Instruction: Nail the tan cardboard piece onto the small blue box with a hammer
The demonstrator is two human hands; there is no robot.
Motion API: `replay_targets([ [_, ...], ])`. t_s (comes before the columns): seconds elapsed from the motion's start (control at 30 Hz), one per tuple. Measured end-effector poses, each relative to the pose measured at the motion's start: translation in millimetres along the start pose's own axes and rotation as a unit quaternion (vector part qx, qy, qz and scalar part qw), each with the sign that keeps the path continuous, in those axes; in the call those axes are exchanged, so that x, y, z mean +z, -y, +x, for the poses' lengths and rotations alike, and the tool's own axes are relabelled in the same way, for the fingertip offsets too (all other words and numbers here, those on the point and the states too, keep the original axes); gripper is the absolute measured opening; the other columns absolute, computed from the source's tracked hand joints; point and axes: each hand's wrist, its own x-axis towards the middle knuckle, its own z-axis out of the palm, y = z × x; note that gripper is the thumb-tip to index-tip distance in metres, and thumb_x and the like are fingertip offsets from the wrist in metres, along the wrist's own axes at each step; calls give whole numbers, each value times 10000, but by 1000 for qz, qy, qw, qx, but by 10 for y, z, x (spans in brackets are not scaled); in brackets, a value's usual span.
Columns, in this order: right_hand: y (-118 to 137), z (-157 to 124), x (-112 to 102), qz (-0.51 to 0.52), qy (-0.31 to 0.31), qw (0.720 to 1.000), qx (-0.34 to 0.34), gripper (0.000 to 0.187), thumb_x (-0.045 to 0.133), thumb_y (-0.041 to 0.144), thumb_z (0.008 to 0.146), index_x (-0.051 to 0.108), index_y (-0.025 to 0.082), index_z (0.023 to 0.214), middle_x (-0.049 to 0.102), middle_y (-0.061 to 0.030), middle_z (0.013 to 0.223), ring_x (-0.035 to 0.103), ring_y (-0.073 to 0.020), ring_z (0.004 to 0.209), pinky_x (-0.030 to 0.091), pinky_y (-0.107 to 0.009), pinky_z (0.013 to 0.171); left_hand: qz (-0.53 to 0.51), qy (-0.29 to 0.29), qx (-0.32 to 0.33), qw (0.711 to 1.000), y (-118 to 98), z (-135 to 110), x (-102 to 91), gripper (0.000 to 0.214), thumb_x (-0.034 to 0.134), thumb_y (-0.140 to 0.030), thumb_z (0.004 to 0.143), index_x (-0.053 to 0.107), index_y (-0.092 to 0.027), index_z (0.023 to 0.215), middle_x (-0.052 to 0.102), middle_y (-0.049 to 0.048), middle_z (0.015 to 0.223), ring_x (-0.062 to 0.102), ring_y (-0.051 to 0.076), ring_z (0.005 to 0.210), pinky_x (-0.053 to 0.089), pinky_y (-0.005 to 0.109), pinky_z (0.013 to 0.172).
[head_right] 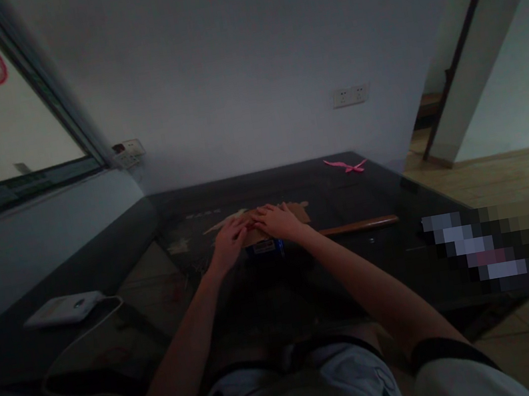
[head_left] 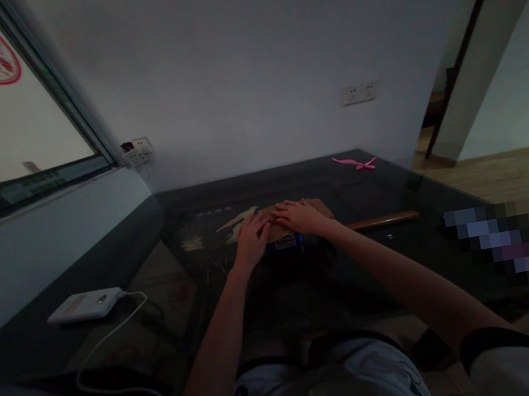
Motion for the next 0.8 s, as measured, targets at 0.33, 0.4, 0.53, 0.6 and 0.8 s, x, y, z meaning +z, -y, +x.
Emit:
replay_targets([
  [0.33,-4,54,-27,-9,32,999,12,413,325,355,942,510,294,1307,407,-85,1435,356,-330,1291,305,-607,968,52,29,-14,998,-93,-23,-47,306,413,-352,906,662,-293,1074,574,35,1274,409,262,1267,165,579,1079],
  [0.4,-2,53,-24,-6,28,999,15,403,349,357,937,523,292,1295,413,-89,1430,361,-335,1287,306,-611,965,58,31,-10,998,-99,-24,-45,307,407,-352,909,662,-295,1069,571,30,1278,408,258,1267,164,577,1079],
  [0.53,15,19,-9,6,-2,1000,20,399,371,357,934,522,284,1296,441,-91,1410,375,-327,1281,310,-600,968,50,24,-9,998,-94,-37,-40,315,417,-335,906,634,-275,1126,557,33,1296,400,242,1272,208,543,1074],
  [0.6,25,4,0,19,-29,999,27,393,388,363,930,537,275,1283,472,-90,1385,394,-311,1271,323,-567,974,39,14,-10,999,-88,-39,-40,319,439,-316,897,616,-265,1157,561,39,1290,411,232,1263,215,520,1080],
  [0.8,30,30,-52,99,-110,989,22,312,441,338,915,678,224,1083,672,-59,1121,588,-200,1034,418,-329,907,-31,-29,-5,999,-59,0,-58,340,383,-321,921,630,-236,1140,607,54,1224,468,209,1214,268,460,1072],
])
